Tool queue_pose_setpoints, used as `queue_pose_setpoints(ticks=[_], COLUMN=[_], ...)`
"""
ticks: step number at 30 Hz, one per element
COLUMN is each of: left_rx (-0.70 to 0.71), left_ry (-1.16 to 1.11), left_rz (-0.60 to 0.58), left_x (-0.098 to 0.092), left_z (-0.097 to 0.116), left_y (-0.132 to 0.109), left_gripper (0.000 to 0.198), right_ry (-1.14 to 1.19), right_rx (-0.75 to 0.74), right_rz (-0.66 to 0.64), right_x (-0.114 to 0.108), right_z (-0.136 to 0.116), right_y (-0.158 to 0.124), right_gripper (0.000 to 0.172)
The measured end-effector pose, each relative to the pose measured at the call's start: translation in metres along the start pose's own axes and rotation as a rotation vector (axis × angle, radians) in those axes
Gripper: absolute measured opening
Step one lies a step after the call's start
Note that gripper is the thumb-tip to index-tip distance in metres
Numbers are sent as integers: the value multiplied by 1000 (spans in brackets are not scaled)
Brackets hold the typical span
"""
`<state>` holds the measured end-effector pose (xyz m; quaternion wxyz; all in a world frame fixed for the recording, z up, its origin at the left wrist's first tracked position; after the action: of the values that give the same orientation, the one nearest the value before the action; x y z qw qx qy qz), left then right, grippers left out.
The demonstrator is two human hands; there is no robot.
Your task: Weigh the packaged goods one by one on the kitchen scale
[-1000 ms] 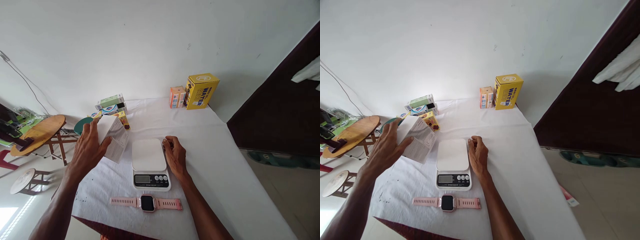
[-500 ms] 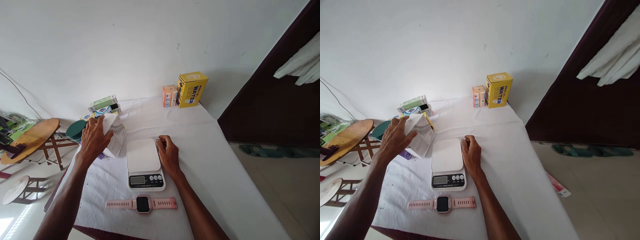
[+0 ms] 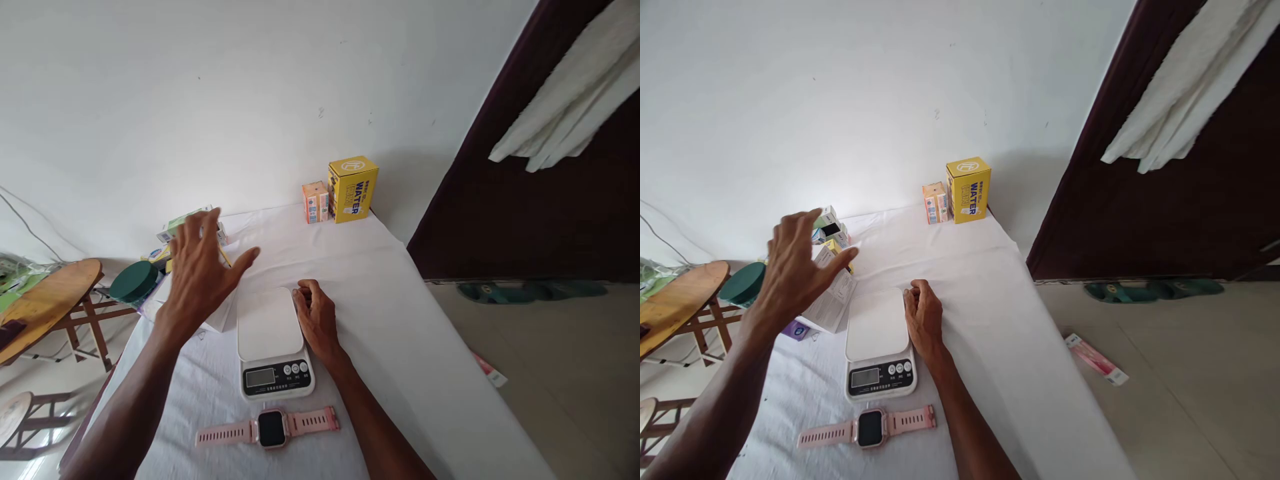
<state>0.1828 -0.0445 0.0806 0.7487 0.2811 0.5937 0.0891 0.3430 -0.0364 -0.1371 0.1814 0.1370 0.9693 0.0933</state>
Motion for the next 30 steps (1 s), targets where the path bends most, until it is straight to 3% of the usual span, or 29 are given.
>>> queue_pose_setpoints(ticks=[2,5,8,11,15,20,22,25,30], left_rx=[82,155,131,127,229,222,186,156,152], left_ry=[-22,-51,-131,-214,-300,-239,-238,-249,-286], left_rz=[-42,-157,-300,-322,-308,-497,-567,-574,-534], left_x=[24,81,140,175,195,225,237,247,240], left_z=[26,54,70,90,124,143,142,139,139], left_y=[31,81,124,160,205,247,254,257,243], left_gripper=[72,72,70,87,114,125,120,108,94], right_ry=[5,7,1,-9,-10,7,6,4,-5], right_rx=[2,1,-6,-21,-28,-31,-33,-25,-38], right_rz=[6,19,40,59,65,69,78,94,104], right_x=[0,0,-1,-2,-2,-2,-2,0,1], right_z=[0,1,1,-1,-2,-2,-2,-1,-1], right_y=[0,1,2,1,0,-1,-1,-1,1], right_gripper=[28,26,24,21,17,14,13,13,14])
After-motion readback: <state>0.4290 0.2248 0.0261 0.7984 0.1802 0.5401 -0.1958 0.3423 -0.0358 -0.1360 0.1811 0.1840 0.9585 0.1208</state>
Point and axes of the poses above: each hand's wrist, its own y-axis towards the middle knuckle, its own x-axis out of the palm, z = x × y, the point moved 5 cm from there along y, towards the middle knuckle, and after that the axes turned 9 degrees about -y, right-handed, at the moved point
